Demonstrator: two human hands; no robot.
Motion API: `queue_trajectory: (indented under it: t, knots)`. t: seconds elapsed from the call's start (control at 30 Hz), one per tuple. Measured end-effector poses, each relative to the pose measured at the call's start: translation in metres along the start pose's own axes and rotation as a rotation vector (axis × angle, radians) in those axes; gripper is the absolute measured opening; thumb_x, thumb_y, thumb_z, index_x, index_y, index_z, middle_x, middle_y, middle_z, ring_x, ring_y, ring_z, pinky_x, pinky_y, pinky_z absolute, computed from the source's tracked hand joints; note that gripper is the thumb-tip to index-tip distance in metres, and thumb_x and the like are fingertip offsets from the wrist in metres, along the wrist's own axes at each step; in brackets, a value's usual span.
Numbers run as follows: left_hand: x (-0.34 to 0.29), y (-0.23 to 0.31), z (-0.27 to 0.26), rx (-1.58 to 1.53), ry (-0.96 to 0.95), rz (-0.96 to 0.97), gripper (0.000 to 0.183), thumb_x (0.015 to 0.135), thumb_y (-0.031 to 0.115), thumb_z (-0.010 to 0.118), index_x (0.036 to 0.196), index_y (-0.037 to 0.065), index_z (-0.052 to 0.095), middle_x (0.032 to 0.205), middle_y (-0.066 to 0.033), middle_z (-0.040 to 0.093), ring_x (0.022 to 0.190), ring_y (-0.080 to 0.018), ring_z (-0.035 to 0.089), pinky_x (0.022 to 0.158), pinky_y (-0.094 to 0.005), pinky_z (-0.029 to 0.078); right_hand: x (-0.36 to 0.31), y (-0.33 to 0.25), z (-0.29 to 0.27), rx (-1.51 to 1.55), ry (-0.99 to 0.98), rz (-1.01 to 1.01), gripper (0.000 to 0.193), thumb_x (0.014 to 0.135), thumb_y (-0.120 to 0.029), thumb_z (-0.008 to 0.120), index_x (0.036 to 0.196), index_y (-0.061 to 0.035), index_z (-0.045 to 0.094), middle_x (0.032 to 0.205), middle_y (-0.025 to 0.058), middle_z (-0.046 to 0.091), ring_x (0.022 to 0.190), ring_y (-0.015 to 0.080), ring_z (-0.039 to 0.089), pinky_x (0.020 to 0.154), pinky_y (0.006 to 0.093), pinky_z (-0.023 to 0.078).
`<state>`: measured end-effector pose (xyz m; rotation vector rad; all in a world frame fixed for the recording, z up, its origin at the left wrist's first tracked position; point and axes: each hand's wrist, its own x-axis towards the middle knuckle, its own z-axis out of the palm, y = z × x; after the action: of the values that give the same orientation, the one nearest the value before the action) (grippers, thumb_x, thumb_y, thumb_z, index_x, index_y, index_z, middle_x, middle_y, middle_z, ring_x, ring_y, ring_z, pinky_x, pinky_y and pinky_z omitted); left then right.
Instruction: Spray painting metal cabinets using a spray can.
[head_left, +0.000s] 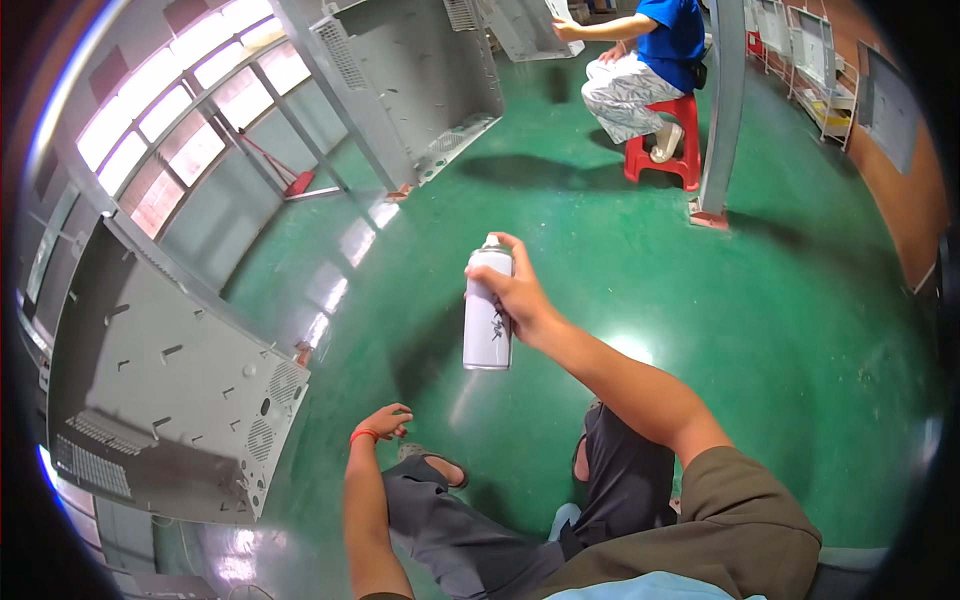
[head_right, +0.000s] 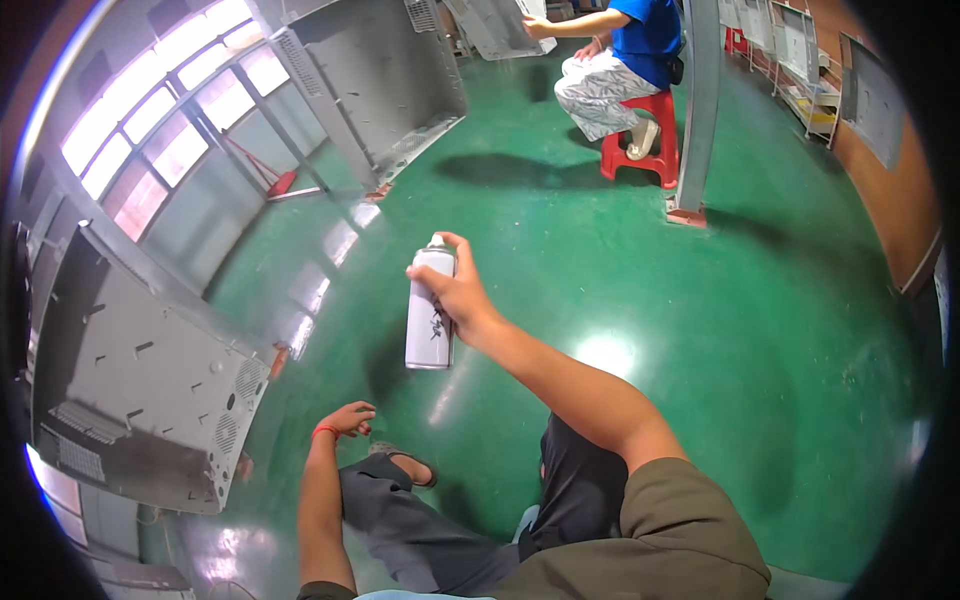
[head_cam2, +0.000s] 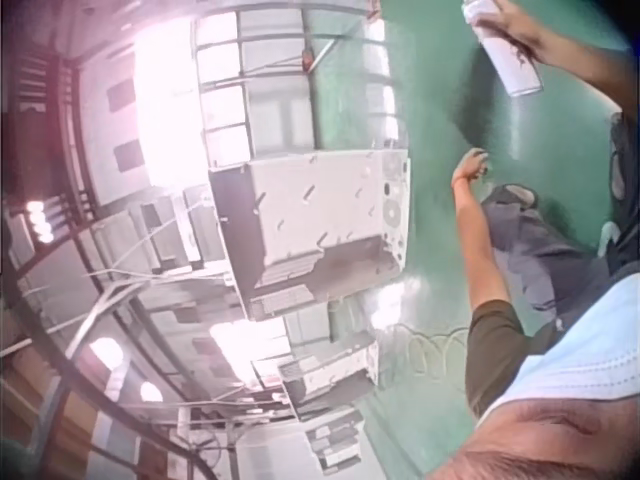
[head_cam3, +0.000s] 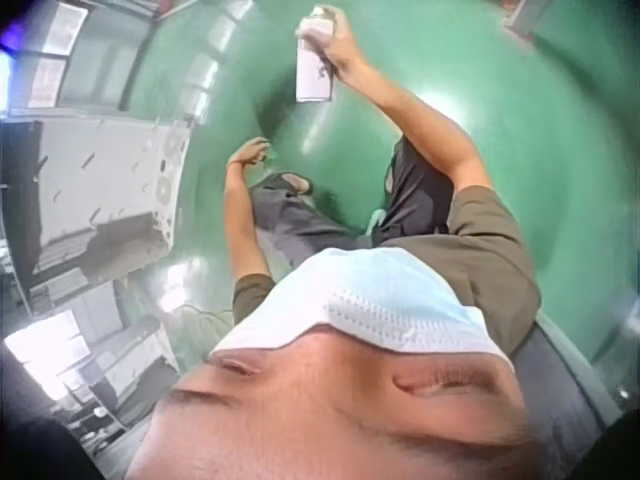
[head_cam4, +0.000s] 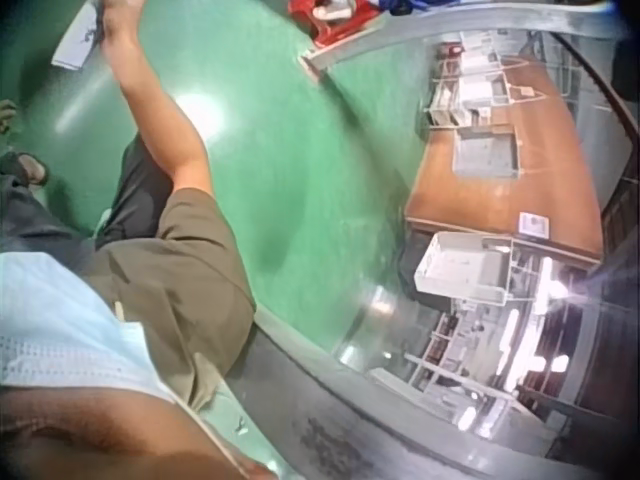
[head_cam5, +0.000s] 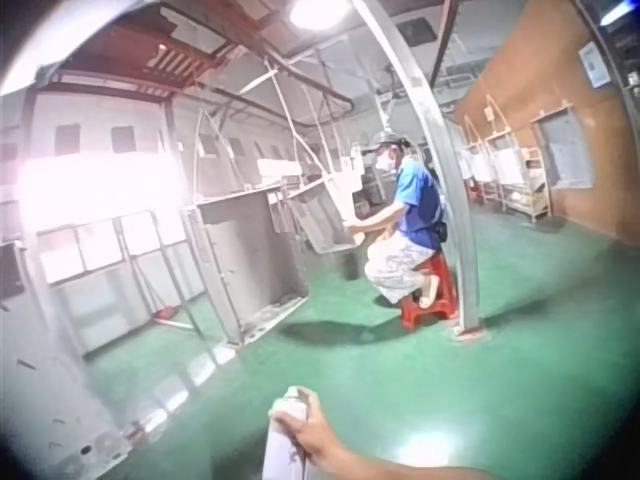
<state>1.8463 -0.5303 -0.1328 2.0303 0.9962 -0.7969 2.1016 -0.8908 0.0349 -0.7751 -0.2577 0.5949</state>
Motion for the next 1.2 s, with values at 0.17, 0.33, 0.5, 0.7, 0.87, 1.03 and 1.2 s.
queue_trajectory:
  t: [0.17, 0.33, 0.5, 0.7, 0.87, 1.03, 1.2]
  knots:
    - [0.016, 0.002, -0.002, 0.14, -0.023, -0.032, 0.05, 0.104, 0.043, 0.068, 0.145, 0.017, 0.061, 0.098, -0.002, 0.076, 0.089, -0.0134, 0.073, 0.075, -0.0363, 0.054, 0.004, -0.029, -0.025, -0.024, -0.002, -0.144, 0.082, 0.092, -0.015, 0.083, 0.156, -0.0226, 0.033, 0.112, 0.0099, 0.064, 0.088, 0.0227, 0.072, 0.072, 0.0432, 0.065]
    - [0.042, 0.012, 0.016, 0.269, 0.013, 0.061, 0.052, 0.1, 0.04, 0.073, 0.141, 0.009, 0.065, 0.101, -0.0103, 0.077, 0.085, -0.0191, 0.074, 0.077, -0.037, 0.058, 0.013, -0.038, -0.048, -0.16, -0.016, -0.123, 0.081, 0.092, -0.018, 0.084, 0.156, -0.0206, 0.036, 0.114, 0.0091, 0.063, 0.092, 0.0207, 0.07, 0.076, 0.0423, 0.063]
    - [0.065, 0.02, 0.028, 0.274, 0.005, 0.087, 0.055, 0.098, 0.041, 0.074, 0.141, 0.008, 0.066, 0.112, -0.0156, 0.078, 0.091, -0.0228, 0.076, 0.083, -0.0396, 0.061, 0.02, -0.048, -0.066, -0.27, -0.103, -0.129, 0.075, 0.094, -0.024, 0.084, 0.155, -0.0193, 0.041, 0.118, 0.0086, 0.063, 0.098, 0.0179, 0.066, 0.081, 0.0385, 0.059]
    - [0.079, 0.039, 0.036, 0.376, 0.027, 0.074, 0.052, 0.102, 0.04, 0.071, 0.143, 0.007, 0.065, 0.113, -0.013, 0.078, 0.093, -0.0208, 0.074, 0.085, -0.0377, 0.059, 0.029, -0.06, -0.08, -0.319, -0.152, -0.123, 0.066, 0.1, -0.032, 0.079, 0.153, -0.014, 0.043, 0.11, 0.0071, 0.065, 0.094, 0.0144, 0.065, 0.077, 0.0354, 0.058]
    - [0.091, 0.066, 0.044, 0.385, 0.02, 0.074, 0.055, 0.101, 0.043, 0.073, 0.143, 0.009, 0.065, 0.113, -0.0142, 0.077, 0.093, -0.0217, 0.073, 0.087, -0.0387, 0.058, 0.041, -0.068, -0.094, -0.282, -0.136, -0.07, 0.059, 0.106, -0.044, 0.071, 0.151, -0.0158, 0.046, 0.111, 0.0071, 0.064, 0.09, 0.0137, 0.064, 0.073, 0.0347, 0.057]
    - [0.104, 0.09, 0.044, 0.426, 0.038, 0.083, 0.056, 0.1, 0.045, 0.072, 0.144, 0.011, 0.066, 0.112, -0.0144, 0.078, 0.096, -0.0226, 0.073, 0.089, -0.04, 0.058, 0.059, -0.075, -0.107, -0.29, -0.157, -0.001, 0.053, 0.111, -0.057, 0.055, 0.15, -0.0214, 0.047, 0.11, 0.0044, 0.061, 0.088, 0.0123, 0.064, 0.071, 0.0322, 0.058]
    - [0.117, 0.093, 0.034, 0.486, 0.054, 0.114, 0.061, 0.097, 0.051, 0.071, 0.146, 0.015, 0.065, 0.127, -0.0184, 0.076, 0.111, -0.0306, 0.075, 0.099, -0.0462, 0.057, 0.076, -0.076, -0.107, -0.238, -0.178, 0.013, 0.05, 0.114, -0.058, 0.049, 0.147, -0.0203, 0.05, 0.103, 0.0036, 0.061, 0.081, 0.0105, 0.059, 0.067, 0.032, 0.054]
